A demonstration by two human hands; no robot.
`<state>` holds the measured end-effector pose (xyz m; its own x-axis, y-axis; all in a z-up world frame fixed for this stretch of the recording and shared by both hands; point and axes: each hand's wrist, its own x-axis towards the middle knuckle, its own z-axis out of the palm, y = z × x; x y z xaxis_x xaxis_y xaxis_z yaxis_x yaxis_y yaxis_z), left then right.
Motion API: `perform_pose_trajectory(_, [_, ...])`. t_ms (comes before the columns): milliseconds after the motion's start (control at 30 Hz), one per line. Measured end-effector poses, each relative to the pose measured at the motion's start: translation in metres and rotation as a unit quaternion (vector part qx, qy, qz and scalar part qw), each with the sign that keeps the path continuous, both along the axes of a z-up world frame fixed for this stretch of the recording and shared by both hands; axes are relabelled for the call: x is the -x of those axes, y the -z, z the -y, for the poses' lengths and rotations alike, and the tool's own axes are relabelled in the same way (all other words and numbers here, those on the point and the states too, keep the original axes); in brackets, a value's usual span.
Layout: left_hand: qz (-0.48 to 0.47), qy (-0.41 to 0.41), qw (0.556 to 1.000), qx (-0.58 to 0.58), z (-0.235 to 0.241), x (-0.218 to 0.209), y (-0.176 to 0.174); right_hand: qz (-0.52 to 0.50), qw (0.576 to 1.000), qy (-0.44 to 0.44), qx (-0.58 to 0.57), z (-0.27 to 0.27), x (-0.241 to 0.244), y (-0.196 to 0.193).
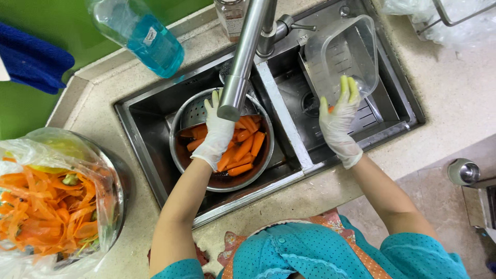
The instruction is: The person washes cut carrots in a pot of water, transfers them to a colander to drain, and then packs them into a clear plastic container by hand.
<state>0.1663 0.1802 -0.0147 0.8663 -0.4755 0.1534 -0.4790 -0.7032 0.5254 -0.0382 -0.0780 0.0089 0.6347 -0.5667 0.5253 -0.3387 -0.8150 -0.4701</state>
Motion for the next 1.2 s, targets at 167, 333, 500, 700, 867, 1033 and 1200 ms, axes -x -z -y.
perform_pose_trajectory(167, [-0.294,-0.180,0.936,0.069,0.001,0.018,-0.014,-0.134,0.989,-0.018,-0.060,0.061,0.013,0.038])
perform_pose_trajectory(333, [0.185,0.124,0.947,-0.231,-0.039,0.011,-0.070,-0.107,0.994,0.010,0.004,0.069,0.058,0.019])
perform_pose_trajectory(500, [0.185,0.098,0.970,-0.122,-0.073,0.022,-0.125,-0.156,0.978,0.066,0.123,0.081,0.136,-0.033])
perform_pose_trajectory(700, [0.185,0.051,0.981,-0.033,-0.088,0.031,-0.161,-0.307,0.923,0.216,0.082,0.106,0.183,-0.066])
perform_pose_trajectory(867, [0.031,-0.051,0.978,0.201,-0.105,0.033,-0.121,-0.177,0.960,0.146,0.159,0.091,0.158,-0.056])
perform_pose_trajectory(1033, [-0.283,-0.227,0.854,0.374,-0.131,0.031,-0.034,-0.293,0.952,-0.088,0.015,0.083,0.077,0.012])
perform_pose_trajectory(1200, [-0.504,-0.378,0.659,0.411,-0.164,0.062,0.044,-0.480,0.855,-0.140,0.140,0.106,0.034,0.066])
